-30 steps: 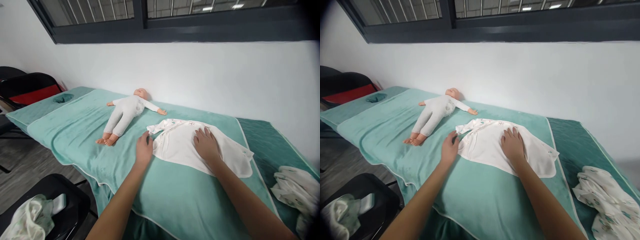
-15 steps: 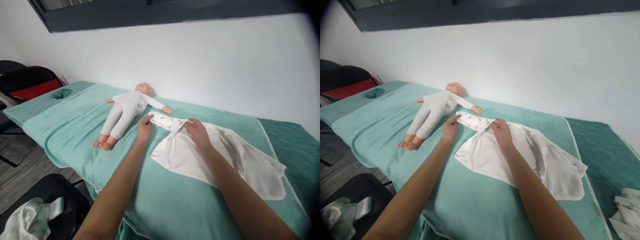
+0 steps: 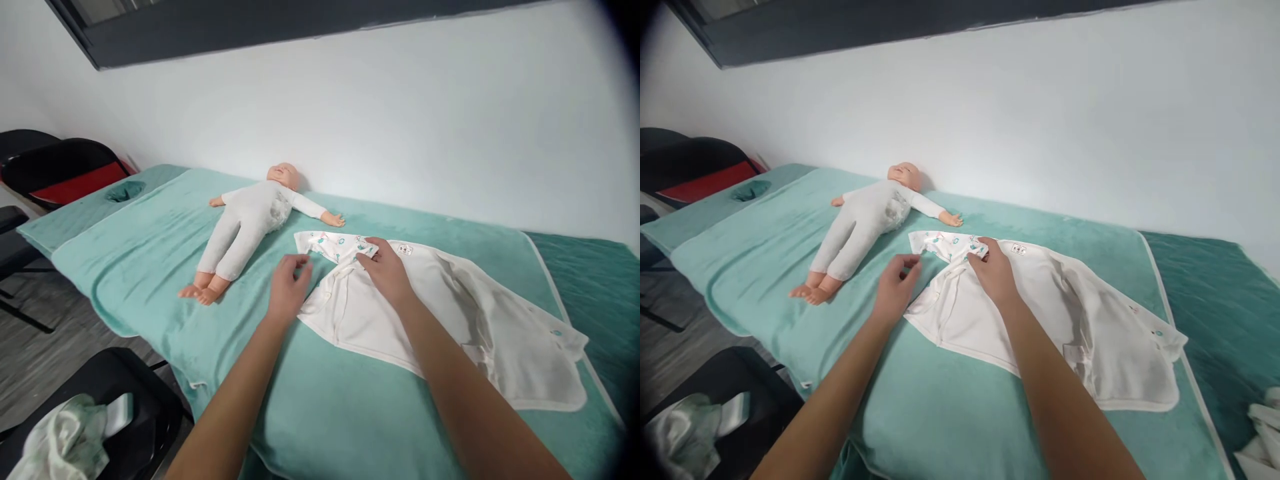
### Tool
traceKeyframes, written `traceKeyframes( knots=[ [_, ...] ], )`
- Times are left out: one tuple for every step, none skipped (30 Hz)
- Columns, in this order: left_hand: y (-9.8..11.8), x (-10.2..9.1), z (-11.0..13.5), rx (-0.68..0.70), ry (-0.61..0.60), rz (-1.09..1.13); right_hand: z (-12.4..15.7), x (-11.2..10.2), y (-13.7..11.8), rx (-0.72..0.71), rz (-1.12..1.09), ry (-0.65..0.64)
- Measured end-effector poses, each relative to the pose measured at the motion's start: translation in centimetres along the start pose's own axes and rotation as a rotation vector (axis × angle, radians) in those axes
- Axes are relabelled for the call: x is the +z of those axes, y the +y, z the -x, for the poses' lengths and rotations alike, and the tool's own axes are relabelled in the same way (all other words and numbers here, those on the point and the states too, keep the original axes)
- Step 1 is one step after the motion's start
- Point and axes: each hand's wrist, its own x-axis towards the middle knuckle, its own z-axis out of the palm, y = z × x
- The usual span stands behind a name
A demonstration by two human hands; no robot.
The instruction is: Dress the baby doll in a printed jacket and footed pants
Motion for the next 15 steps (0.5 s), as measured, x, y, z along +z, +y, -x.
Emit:
traceKeyframes(
  knots=[
    [0.3,-0.4,1.5,0.044,-0.039,-0.024,0.0,0.1,0.1,-0.017,0.037,0.001],
    [0.5,-0.8,3.0,0.095,-0.073,-0.052,-0.1,0.1,0.2,-0.030,0.066,-0.001],
    [0.6,-1.2,4.4,0.142,-0.100,-0.089,-0.1,0.1,0.3,-0.038,0.089,-0.001],
    [0.7,-1.4,5.6,0.181,-0.117,-0.134,-0.1,0.0,0.3,-0.041,0.107,-0.002],
    [0.7,-1.7,6.8,0.205,-0.122,-0.185,-0.1,-0.1,0.4,-0.040,0.122,-0.007],
    [0.7,-1.8,7.7,0.216,-0.120,-0.235,-0.1,-0.3,0.4,-0.038,0.133,-0.012],
    [0.7,-1.9,8.4,0.216,-0.111,-0.280,-0.2,-0.6,0.4,-0.035,0.137,-0.014],
    [0.8,-1.9,8.9,0.209,-0.099,-0.318,-0.2,-0.8,0.5,-0.033,0.132,-0.015],
    [0.8,-1.9,9.1,0.203,-0.084,-0.348,-0.2,-1.0,0.4,-0.029,0.114,-0.018],
    [0.8,-1.9,9.3,0.200,-0.066,-0.370,-0.3,-1.2,0.4,-0.022,0.082,-0.021],
    [0.9,-1.8,9.3,0.204,-0.050,-0.386,-0.4,-1.4,0.4,-0.009,0.037,-0.025],
    [1.0,-1.8,9.2,0.218,-0.038,-0.393,-0.4,-1.6,0.3,0.010,-0.020,-0.029],
    [1.2,-1.8,9.2,0.243,-0.032,-0.389,-0.5,-1.7,0.3,0.037,-0.084,-0.033],
    [1.4,-1.7,9.2,0.281,-0.028,-0.374,-0.7,-1.9,0.3,0.068,-0.149,-0.031],
    [1.7,-1.7,9.4,0.327,-0.024,-0.351,-0.8,-2.0,0.4,0.100,-0.210,-0.020]
  ],
)
